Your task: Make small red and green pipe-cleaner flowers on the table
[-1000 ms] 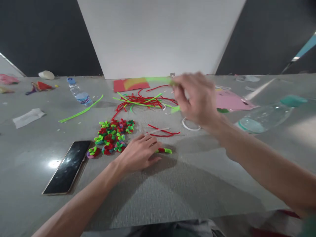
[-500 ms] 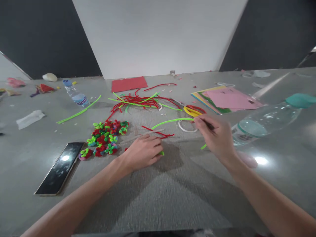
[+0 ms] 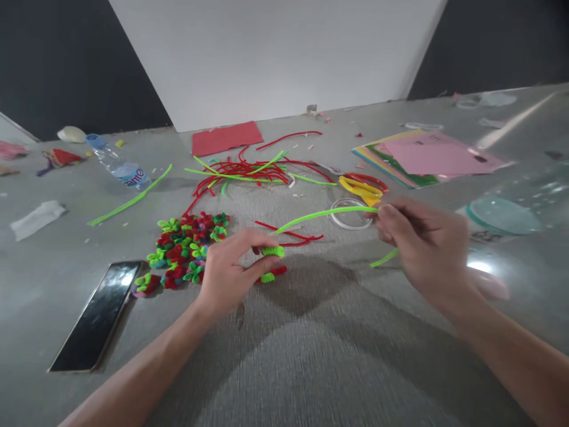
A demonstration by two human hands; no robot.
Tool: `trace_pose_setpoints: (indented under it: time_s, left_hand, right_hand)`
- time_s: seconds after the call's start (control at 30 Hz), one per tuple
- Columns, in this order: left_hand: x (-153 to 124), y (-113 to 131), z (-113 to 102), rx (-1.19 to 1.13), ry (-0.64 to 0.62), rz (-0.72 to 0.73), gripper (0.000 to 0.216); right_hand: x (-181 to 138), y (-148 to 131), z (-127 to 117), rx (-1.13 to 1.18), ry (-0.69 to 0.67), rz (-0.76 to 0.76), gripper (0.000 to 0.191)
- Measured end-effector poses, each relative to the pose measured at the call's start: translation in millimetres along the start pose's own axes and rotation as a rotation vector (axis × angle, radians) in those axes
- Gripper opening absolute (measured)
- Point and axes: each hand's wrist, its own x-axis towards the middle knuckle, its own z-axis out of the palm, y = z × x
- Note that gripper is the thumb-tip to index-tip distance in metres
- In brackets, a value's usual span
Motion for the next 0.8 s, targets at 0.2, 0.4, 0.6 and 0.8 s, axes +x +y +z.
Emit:
trace_pose_setpoints:
  time_s: [0.2, 0.4, 0.6, 0.8]
  left_hand:
    - [0.0, -4.8, 3.4, -0.361, 0.075, -0.159, 0.017]
    - [1.5, -8.7, 6.2, -0.6, 0.091, -0.193, 0.015]
    - [-2.0, -8.6, 8.1, -0.582, 0.004, -0.31, 0.011]
    - [-1.2, -4.2, 9.4, -0.562, 0.039, -0.359, 0.012]
  right_hand:
    - [-1.1, -0.3, 1.6, -0.113, -0.003, -0.063, 0.029]
    - [-5.7, 0.8, 1.3, -0.105, -0.016, -0.087, 0.029]
    - [-8.4, -4.6, 2.9, -0.184, -0.029, -0.171, 0.024]
    - [-9.0, -7.0, 4.1, -0.259, -0.038, -0.23, 0.018]
